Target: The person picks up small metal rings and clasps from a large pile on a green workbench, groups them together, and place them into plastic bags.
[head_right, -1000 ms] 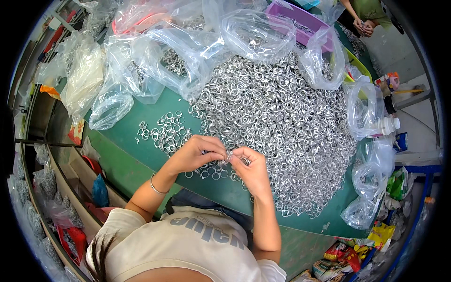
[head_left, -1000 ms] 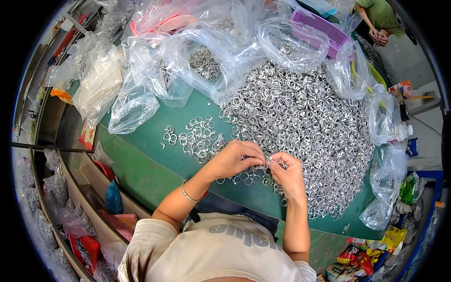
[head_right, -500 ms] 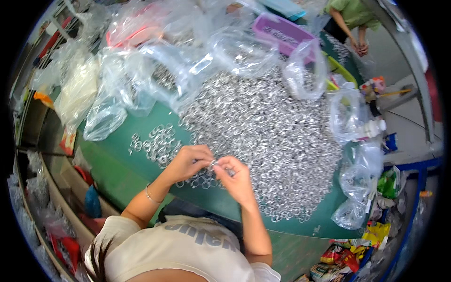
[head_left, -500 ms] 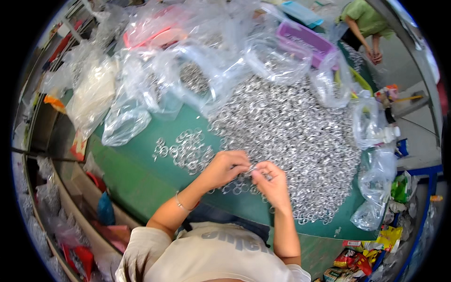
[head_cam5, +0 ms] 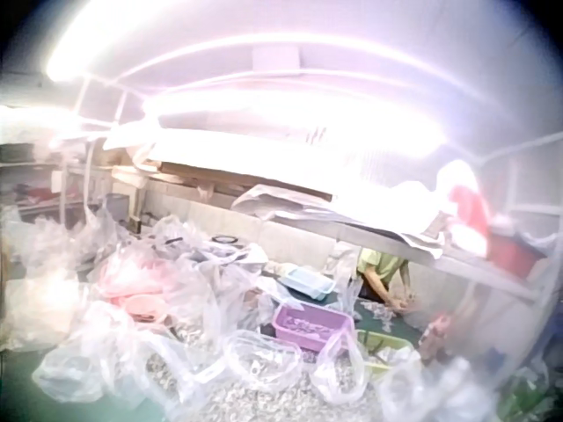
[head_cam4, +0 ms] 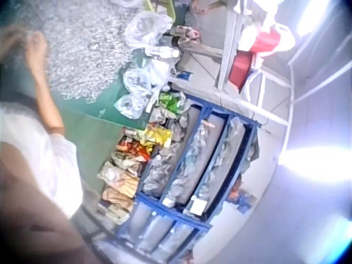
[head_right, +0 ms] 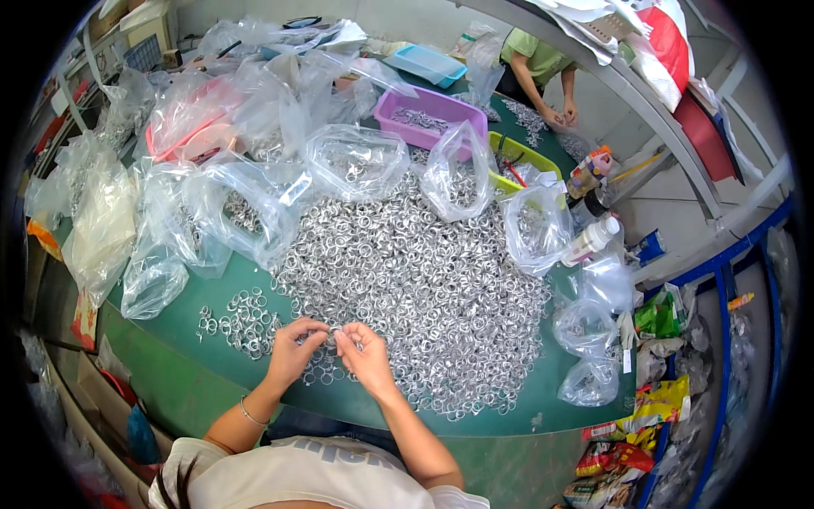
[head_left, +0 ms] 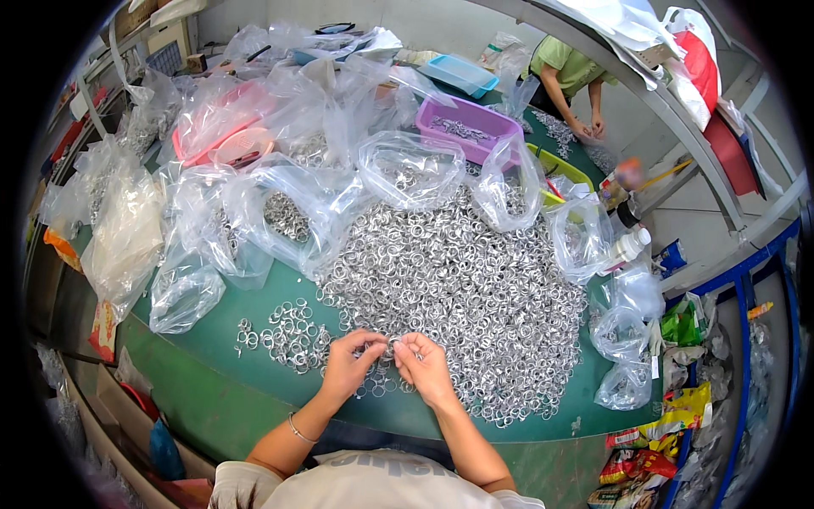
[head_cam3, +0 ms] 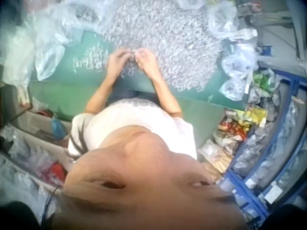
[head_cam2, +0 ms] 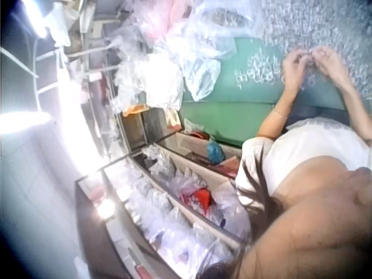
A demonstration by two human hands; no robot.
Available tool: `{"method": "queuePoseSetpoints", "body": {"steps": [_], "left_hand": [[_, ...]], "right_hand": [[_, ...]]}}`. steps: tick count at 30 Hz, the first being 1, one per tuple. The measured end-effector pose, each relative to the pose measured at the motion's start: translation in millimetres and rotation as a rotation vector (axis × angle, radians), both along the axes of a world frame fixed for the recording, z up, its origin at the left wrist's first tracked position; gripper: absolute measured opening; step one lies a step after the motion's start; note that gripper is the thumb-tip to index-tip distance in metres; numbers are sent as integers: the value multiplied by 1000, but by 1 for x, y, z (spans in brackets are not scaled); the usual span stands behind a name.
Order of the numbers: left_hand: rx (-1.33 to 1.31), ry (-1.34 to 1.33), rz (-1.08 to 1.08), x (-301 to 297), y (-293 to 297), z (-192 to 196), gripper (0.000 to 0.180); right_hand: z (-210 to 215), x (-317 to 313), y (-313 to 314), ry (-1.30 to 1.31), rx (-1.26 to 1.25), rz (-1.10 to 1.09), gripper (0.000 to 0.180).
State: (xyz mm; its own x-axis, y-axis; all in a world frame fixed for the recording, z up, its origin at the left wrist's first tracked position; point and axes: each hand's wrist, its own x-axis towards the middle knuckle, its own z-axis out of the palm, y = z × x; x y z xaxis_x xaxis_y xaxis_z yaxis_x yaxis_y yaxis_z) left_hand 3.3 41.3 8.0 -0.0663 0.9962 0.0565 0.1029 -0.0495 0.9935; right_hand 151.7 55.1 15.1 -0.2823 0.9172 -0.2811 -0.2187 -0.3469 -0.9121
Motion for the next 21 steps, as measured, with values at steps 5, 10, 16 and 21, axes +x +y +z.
{"method": "queuePoseSetpoints", "body": {"steps": [5,10,16,21], "left_hand": [[-34,-39,82,5,-3,2,18],[-12,150,38,7,-4,5,16],[107,222,53,4,-7,8,11],[137,74,23,4,-9,11,9]], "right_hand": [[-2,-2,-3,0,36,-56,9],[-2,-2,-4,1,72,-47,8],[-3,-7,-6,19,55,-87,11],[-5,1,-7,227,-79,-177,12]]}}
